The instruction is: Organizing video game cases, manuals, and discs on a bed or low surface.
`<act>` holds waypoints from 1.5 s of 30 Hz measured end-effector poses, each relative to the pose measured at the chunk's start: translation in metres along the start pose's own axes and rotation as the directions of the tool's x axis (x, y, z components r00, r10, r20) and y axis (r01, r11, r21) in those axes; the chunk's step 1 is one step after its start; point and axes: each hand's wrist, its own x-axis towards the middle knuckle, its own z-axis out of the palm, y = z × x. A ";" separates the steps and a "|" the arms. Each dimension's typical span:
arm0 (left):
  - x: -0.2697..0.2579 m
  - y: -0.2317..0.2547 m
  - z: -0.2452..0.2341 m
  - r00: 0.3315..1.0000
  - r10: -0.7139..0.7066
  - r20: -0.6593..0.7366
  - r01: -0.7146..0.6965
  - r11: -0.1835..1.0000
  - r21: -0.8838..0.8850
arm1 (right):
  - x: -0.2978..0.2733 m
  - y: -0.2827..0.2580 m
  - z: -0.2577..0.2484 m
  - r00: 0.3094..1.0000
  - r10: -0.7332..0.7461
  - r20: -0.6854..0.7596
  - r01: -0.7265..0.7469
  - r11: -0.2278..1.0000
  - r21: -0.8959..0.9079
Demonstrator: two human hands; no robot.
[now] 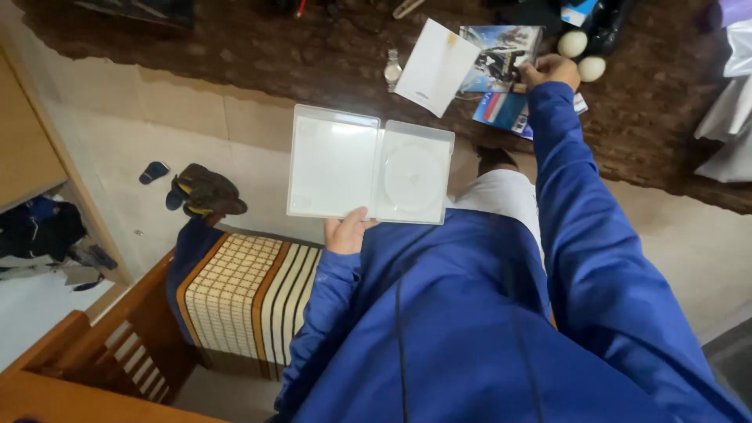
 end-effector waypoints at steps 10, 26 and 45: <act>0.066 0.003 0.000 0.984 -0.115 0.134 0.127 0.989 -0.080 | -0.092 -0.082 -0.130 0.969 0.219 0.110 -0.226 0.624 0.748; 0.089 -0.016 0.110 0.865 0.003 0.502 0.130 0.964 -0.230 | -0.175 -0.326 -0.194 0.941 0.246 0.232 -0.277 0.165 0.947; 0.081 0.006 0.150 0.779 0.063 0.624 0.245 0.885 -0.396 | -0.164 -0.290 -0.209 0.924 0.107 0.366 -0.346 0.637 0.689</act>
